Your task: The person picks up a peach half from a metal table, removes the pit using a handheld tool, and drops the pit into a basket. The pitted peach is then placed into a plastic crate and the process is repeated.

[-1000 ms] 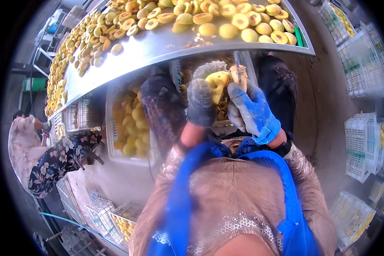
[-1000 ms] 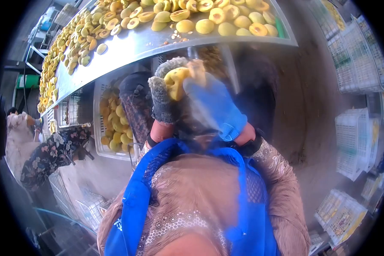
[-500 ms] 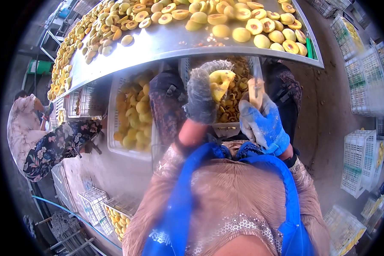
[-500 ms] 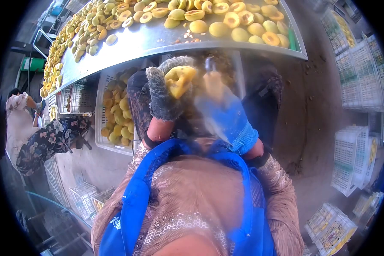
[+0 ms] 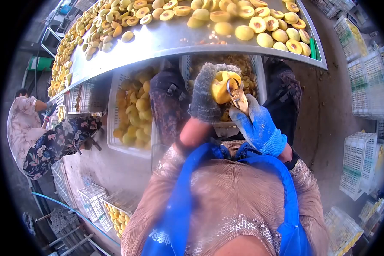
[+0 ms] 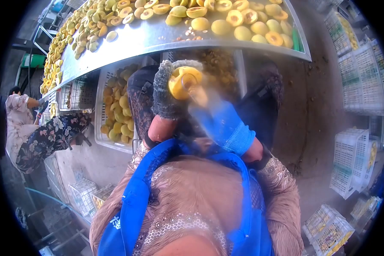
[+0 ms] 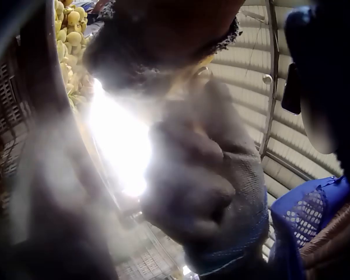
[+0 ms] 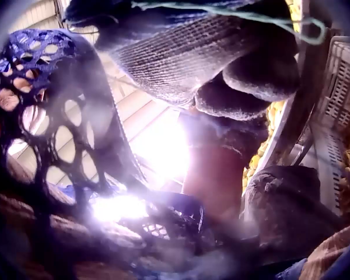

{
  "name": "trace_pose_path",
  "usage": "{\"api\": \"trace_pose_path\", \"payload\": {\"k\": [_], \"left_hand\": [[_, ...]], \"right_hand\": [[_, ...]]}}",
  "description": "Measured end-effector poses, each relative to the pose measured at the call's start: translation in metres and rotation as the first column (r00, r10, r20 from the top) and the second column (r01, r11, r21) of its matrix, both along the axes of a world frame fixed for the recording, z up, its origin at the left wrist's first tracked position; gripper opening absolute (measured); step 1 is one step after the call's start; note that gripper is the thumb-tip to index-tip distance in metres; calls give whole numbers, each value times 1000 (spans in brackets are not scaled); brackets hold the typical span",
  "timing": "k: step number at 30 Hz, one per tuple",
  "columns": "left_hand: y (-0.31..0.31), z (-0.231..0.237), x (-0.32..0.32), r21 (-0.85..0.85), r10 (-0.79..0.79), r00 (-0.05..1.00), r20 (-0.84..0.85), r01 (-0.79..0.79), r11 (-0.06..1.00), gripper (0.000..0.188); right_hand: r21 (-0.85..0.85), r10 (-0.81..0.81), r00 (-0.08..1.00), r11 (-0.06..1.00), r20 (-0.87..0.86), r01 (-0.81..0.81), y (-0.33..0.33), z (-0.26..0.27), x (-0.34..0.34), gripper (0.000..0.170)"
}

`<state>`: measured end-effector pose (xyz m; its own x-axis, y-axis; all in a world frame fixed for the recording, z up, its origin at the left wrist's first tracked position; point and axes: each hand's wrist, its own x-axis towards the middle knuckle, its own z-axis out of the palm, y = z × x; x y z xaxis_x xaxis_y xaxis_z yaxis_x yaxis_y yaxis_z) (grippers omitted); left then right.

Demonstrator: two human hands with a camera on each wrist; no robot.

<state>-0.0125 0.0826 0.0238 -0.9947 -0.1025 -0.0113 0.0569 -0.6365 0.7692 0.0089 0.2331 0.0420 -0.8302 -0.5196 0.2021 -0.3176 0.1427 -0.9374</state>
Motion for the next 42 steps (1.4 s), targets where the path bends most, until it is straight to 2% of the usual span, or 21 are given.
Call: {"api": "trace_pose_path", "payload": {"k": [3,4,5,6,7,10,13,14,17,19,20,22,26,28,31,33,35,36,38,40,42], "left_hand": [[-4,-8,-3,107,-71,997,-38,75,991,36],[-4,-7,-2,-183,23,995,-102,-41,982,31],[-4,-6,0,-447,91,978,-188,-167,879,25],[-3,-4,2,-661,125,950,-286,-290,692,20],[-3,-1,5,-712,146,926,-348,-362,602,17],[0,11,9,-835,159,869,-468,-494,243,15],[1,11,6,-751,63,803,-592,-579,317,15],[-6,18,4,-829,-109,822,-559,-552,87,14],[-24,5,-12,-877,-366,804,-468,-374,301,16],[-25,-3,-14,-923,-362,888,-285,-153,352,20],[-24,-3,-15,-889,-319,919,-230,-66,453,20],[-19,-3,-16,-781,-224,951,-212,-27,625,23],[-4,4,8,-495,-14,961,-275,-129,859,37],[-3,-14,-2,-533,94,864,-495,-388,752,34],[3,-3,2,-695,211,862,-461,-499,518,27],[-8,-18,-11,-688,3,885,-467,-365,627,17],[-18,-18,-24,-720,-176,717,-675,-586,373,15],[-22,-17,-25,-744,-216,716,-663,-598,298,17],[-19,-26,-26,-800,-113,818,-564,-509,317,18],[-18,-18,-21,-910,14,947,-321,-313,273,17],[-30,-12,-26,-924,-223,897,-382,-372,87,18]], "right_hand": [[-27,-34,995,999,90,36,-4,7,2,28],[-4,-4,973,1000,231,5,-3,15,0,29],[14,20,929,1000,369,-28,-1,24,-2,30],[28,43,932,998,360,-57,1,25,-3,32],[42,66,934,995,350,-86,2,26,-4,33],[142,161,987,977,-19,-157,12,19,-6,36],[268,250,967,936,-54,-227,19,17,-12,39],[288,252,968,927,-1,-241,19,18,-14,39],[269,293,956,923,-28,-275,21,10,-16,41],[120,288,949,945,131,-303,22,7,-15,41],[-13,278,905,957,323,-290,19,7,-15,40],[-79,244,859,969,451,-234,17,5,-15,38],[-153,213,717,977,663,-149,11,3,-11,32],[-177,196,602,980,774,-92,10,6,-7,29],[-196,179,399,981,899,2,9,10,-3,27],[-264,250,290,964,924,11,8,6,-4,25],[-372,369,178,928,912,-17,7,4,-10,22],[-335,330,198,942,923,-7,3,4,-11,23],[-260,246,236,965,940,29,-5,-1,-11,24],[-222,211,265,975,941,14,-11,3,-7,25],[-275,262,208,961,942,39,-13,3,-7,26]]}}
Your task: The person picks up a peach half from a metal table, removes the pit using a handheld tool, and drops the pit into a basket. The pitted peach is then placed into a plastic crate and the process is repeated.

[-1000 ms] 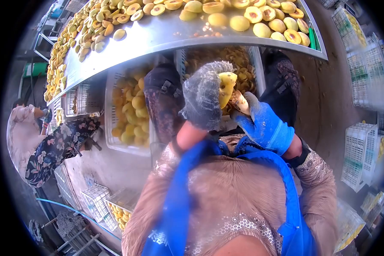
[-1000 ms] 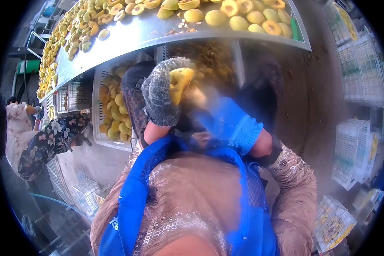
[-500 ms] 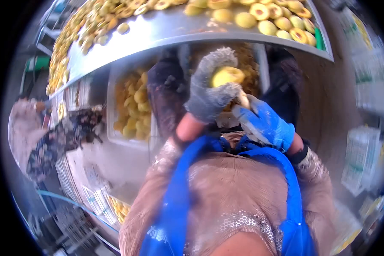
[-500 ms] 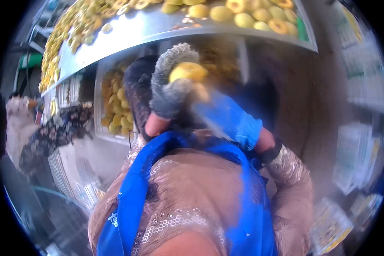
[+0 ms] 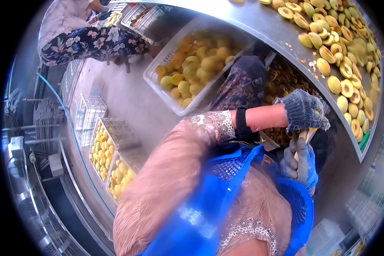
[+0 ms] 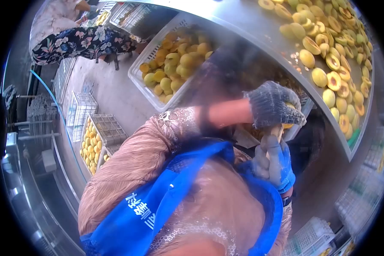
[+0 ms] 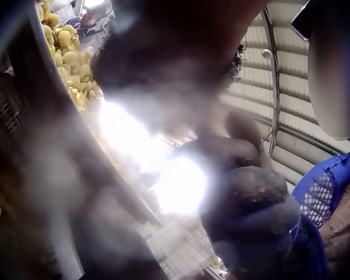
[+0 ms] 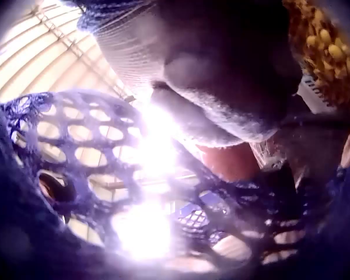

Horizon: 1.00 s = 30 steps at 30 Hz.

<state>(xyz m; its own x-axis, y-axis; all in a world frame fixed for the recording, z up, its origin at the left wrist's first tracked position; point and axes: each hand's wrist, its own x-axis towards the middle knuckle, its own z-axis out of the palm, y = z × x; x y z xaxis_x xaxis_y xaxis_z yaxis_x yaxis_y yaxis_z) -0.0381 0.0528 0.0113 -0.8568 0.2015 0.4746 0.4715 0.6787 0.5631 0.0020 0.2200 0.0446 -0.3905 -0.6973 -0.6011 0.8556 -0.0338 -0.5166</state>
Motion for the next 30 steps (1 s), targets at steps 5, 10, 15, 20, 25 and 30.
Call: {"api": "trace_pose_path", "payload": {"k": [5,10,15,20,25,30], "left_hand": [[-10,-3,2,55,81,957,-279,-69,996,19],[-23,7,3,-158,-124,992,11,125,980,17],[-23,-7,4,95,-8,965,-262,34,995,23],[-13,-20,-4,415,134,955,-266,-12,910,26],[-41,3,-1,247,397,761,-513,-312,917,25],[-160,-21,21,214,707,663,-247,-674,707,28]], "right_hand": [[-210,15,997,978,70,-1,-9,-16,-3,24],[-66,24,999,998,47,-21,-15,-5,-1,26],[-378,148,974,923,173,-73,-19,-13,-5,27],[-662,326,885,749,331,-29,-29,-30,-9,30],[-581,205,948,814,243,-27,-31,-18,-6,31],[-297,134,985,950,114,-95,-13,-45,-18,30]]}}
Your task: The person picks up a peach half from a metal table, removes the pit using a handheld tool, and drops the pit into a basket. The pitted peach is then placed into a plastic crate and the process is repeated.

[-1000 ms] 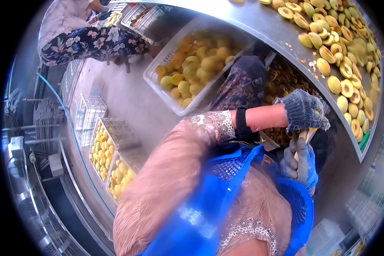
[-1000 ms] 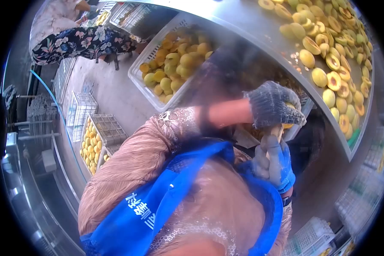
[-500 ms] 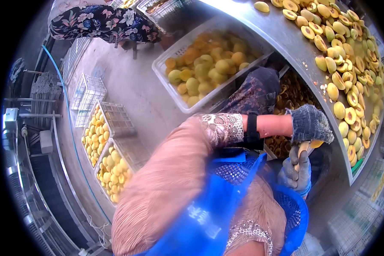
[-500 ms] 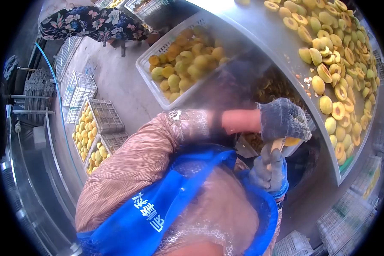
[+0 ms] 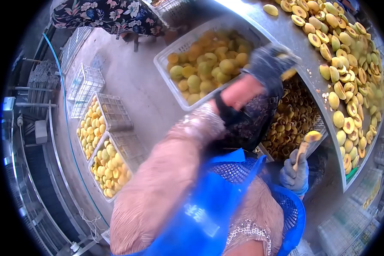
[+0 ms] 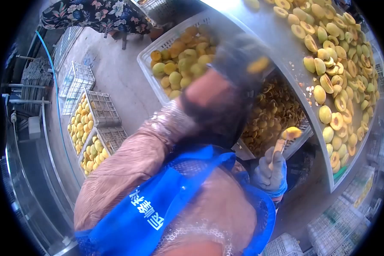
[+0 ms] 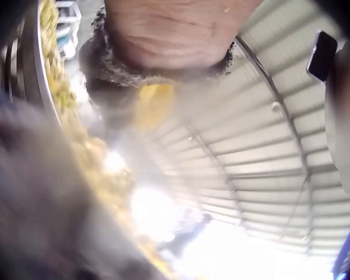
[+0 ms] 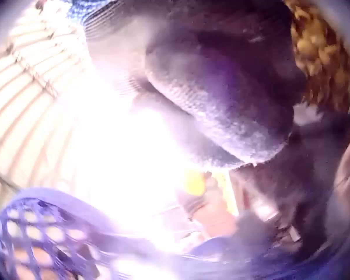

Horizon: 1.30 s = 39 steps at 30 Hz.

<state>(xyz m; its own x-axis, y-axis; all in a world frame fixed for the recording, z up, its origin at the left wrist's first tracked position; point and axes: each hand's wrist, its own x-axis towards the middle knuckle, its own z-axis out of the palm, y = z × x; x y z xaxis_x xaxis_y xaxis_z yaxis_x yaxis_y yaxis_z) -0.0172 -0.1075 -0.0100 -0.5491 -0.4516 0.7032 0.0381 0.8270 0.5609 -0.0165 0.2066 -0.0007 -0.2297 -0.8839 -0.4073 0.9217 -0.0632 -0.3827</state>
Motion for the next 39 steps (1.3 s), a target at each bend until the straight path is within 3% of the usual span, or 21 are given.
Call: {"api": "trace_pose_path", "payload": {"k": [1,2,3,6,8,11,13,16,18,21,24,25,26,27,28,29,30,32,35,36,39], "left_hand": [[-22,4,14,266,-17,983,181,-33,963,30],[-45,4,24,164,90,905,415,-172,971,32],[-60,0,30,31,206,762,614,-284,958,34],[-67,-56,48,-326,435,405,804,-311,893,44],[-73,-94,71,-280,377,422,824,-274,920,45],[-81,-108,86,-293,439,552,709,-336,895,28],[-109,-127,95,120,267,679,684,-465,877,28],[-137,-145,136,-302,348,350,870,-180,936,31],[-171,-170,176,-348,445,374,813,-300,888,33],[-172,-147,186,-281,470,363,804,-465,839,40],[-230,-157,170,-95,212,187,959,-494,864,50],[-230,-157,160,-77,241,230,943,-555,828,54],[-223,-159,157,-54,265,258,929,-614,787,58],[-211,-162,163,-30,286,271,919,-675,737,62],[-196,-176,170,-164,379,230,896,-621,766,63],[-190,-178,181,-274,341,139,930,-361,892,61],[-164,-164,196,-322,325,28,945,-67,944,59],[-119,-171,225,-135,188,251,950,-212,968,54],[-104,-137,224,13,26,154,988,-246,969,56],[-109,-126,215,-59,84,77,993,-290,955,59],[-131,-144,201,2,24,87,996,-286,958,60]], "right_hand": [[70,-20,1000,997,1,20,4,-10,0,30],[140,-37,999,990,2,36,9,-18,1,30],[210,-50,999,977,3,49,11,-24,1,30],[307,-89,995,946,-54,101,7,-36,1,29],[338,-108,991,932,-79,128,3,-37,1,29],[406,-133,985,898,-111,167,-5,-36,5,27],[445,-127,980,877,-150,182,-7,-31,4,24],[428,-149,985,887,-84,170,1,-43,-1,23],[436,-150,985,884,-82,171,-1,-48,-2,23],[464,-148,988,873,-44,152,-6,-62,3,27],[483,-122,987,861,-106,158,-11,-63,0,28],[495,-117,984,852,-134,169,-18,-55,4,28],[611,-94,966,759,-240,226,-22,-44,5,27],[612,-92,965,757,-245,228,-19,-43,2,24],[568,-112,969,793,-220,221,-8,-50,-2,24],[502,-136,970,836,-200,220,-4,-62,-6,24],[498,-140,974,841,-176,211,-5,-68,-7,24],[496,-148,980,846,-134,196,-7,-74,-8,24],[529,-125,983,830,-131,176,-28,-69,-1,25],[489,-129,989,859,-74,149,-30,-75,-3,25],[429,-74,987,894,-145,130,-36,-69,-3,25]]}}
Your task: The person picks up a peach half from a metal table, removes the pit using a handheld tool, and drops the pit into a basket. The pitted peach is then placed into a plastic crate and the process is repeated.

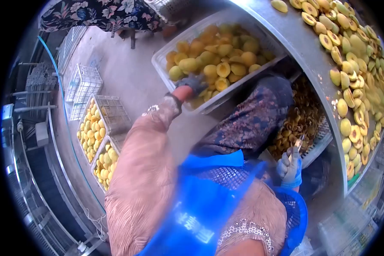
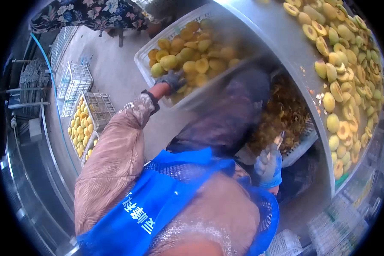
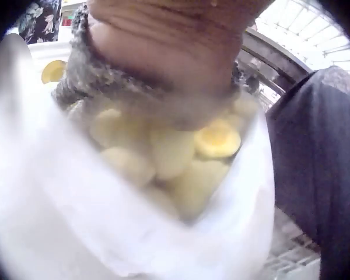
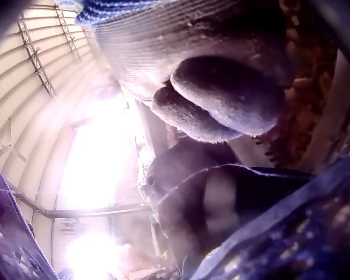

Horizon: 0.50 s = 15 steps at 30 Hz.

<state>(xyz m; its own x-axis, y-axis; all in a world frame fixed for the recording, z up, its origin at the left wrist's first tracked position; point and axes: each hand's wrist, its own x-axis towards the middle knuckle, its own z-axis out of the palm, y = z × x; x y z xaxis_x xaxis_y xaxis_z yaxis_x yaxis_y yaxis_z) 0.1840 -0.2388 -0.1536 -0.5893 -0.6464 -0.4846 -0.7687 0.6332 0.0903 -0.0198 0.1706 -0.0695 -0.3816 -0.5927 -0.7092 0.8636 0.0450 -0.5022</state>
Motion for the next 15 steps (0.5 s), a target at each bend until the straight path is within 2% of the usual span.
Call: {"api": "trace_pose_path", "payload": {"k": [3,6,7,9,12,15], "left_hand": [[-16,36,-54,186,-145,934,327,87,979,60],[-16,44,-95,41,-36,999,-27,37,998,58],[-17,37,-107,-83,-112,970,-217,96,992,57],[-17,9,-122,-339,-295,796,-528,121,933,54],[-10,-18,-130,-215,-222,822,-524,124,969,50],[-12,-12,-98,-4,-96,797,-597,116,993,47]], "right_hand": [[-24,-28,999,999,-27,27,12,2,-4,25],[32,-93,995,995,-30,94,29,-1,1,25],[53,-111,993,992,-29,113,34,-4,1,25],[46,-120,992,992,-33,121,36,-1,6,25],[47,-117,992,992,-38,118,37,2,9,25],[88,-114,988,988,-104,124,32,7,12,26]]}}
